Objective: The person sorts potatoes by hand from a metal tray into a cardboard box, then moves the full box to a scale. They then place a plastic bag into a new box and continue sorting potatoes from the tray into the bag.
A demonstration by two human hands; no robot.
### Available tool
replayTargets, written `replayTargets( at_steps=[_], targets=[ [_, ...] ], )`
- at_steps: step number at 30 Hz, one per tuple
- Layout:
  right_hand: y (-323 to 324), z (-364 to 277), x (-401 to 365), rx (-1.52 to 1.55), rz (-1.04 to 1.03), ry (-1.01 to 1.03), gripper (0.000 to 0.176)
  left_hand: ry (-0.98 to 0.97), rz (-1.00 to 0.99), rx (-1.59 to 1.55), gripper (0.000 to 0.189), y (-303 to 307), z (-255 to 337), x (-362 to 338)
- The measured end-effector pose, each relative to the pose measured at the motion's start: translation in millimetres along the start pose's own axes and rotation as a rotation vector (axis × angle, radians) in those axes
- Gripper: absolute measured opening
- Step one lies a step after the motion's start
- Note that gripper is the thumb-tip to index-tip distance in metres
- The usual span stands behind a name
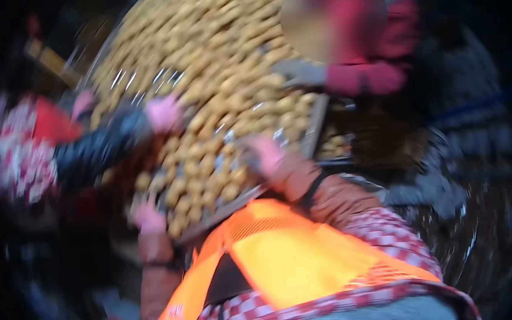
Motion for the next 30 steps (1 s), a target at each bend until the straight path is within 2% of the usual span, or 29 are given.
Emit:
replayTargets(
  at_steps=[1,2,3,4,7,9,10,12,13,15,17,18,19,20,21,22,23,24,26,27,29,30],
  targets=[
    [-19,24,-1,-0.023,-0.004,0.127,0.035,-0.007,-0.01,-0.046,0.068,22,1,-16],
    [-23,14,-7,-0.066,0.028,0.164,0.039,-0.008,0.128,-0.026,0.058,0,-12,-24],
    [-16,-20,-14,-0.221,0.029,0.155,0.046,0.081,0.087,-0.143,0.055,-9,-24,-42],
    [-19,-12,6,-0.325,-0.059,0.107,0.055,0.156,0.06,-0.254,0.052,1,-24,-26],
    [-48,-30,27,-0.482,-0.246,0.141,0.065,0.298,0.056,-0.283,0.047,7,-39,-22],
    [-83,-42,32,-0.479,-0.298,0.16,0.07,0.212,0.325,-0.333,0.041,22,-14,-27],
    [-92,-54,41,-0.521,-0.379,0.13,0.069,0.042,0.327,-0.432,0.04,27,5,-26],
    [-125,-62,52,-0.52,-0.358,0.175,0.065,-0.269,0.202,-0.537,0.04,19,62,-21],
    [-140,-63,57,-0.509,-0.335,0.177,0.063,-0.302,0.233,-0.563,0.043,31,87,-24],
    [-162,-60,67,-0.486,-0.296,0.168,0.061,-0.371,0.202,-0.397,0.046,10,89,-4],
    [-165,-57,81,-0.318,-0.353,0.176,0.061,-0.405,0.082,-0.302,0.057,18,78,3],
    [-166,-55,86,-0.232,-0.38,0.177,0.06,-0.4,0.095,-0.311,0.056,19,71,2],
    [-163,-55,92,-0.1,-0.323,0.221,0.054,-0.397,0.109,-0.315,0.055,18,63,3],
    [-158,-50,94,-0.044,-0.334,0.181,0.052,-0.399,0.13,-0.316,0.055,20,55,6],
    [-145,-51,97,0.01,-0.347,0.136,0.051,-0.385,0.126,-0.36,0.047,25,47,6],
    [-133,-50,99,0.061,-0.357,0.09,0.05,-0.351,0.119,-0.378,0.047,21,36,8],
    [-117,-44,108,0.12,-0.204,0.113,0.04,-0.32,0.111,-0.394,0.048,15,22,11],
    [-105,-24,116,-0.064,-0.022,0.246,0.044,-0.293,0.1,-0.409,0.049,10,11,15],
    [-75,-29,124,-0.613,0.028,-0.02,0.064,-0.174,0.024,-0.434,0.047,-2,-5,18],
    [-73,-34,120,-0.655,-0.083,-0.054,0.069,-0.101,0.078,-0.375,0.042,-5,-12,18],
    [-81,-48,106,-0.728,-0.301,-0.123,0.079,0.074,-0.062,-0.293,0.03,5,-20,20],
    [-98,-46,96,-0.586,-0.374,-0.097,0.084,0.149,-0.126,-0.279,0.027,20,-19,18]
  ],
)
Point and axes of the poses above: each hand's wrist, its own x-axis towards the middle knuckle, its own y-axis out of the back of the hand, z = x × y, the point moved 4 cm from there along x, towards the middle knuckle
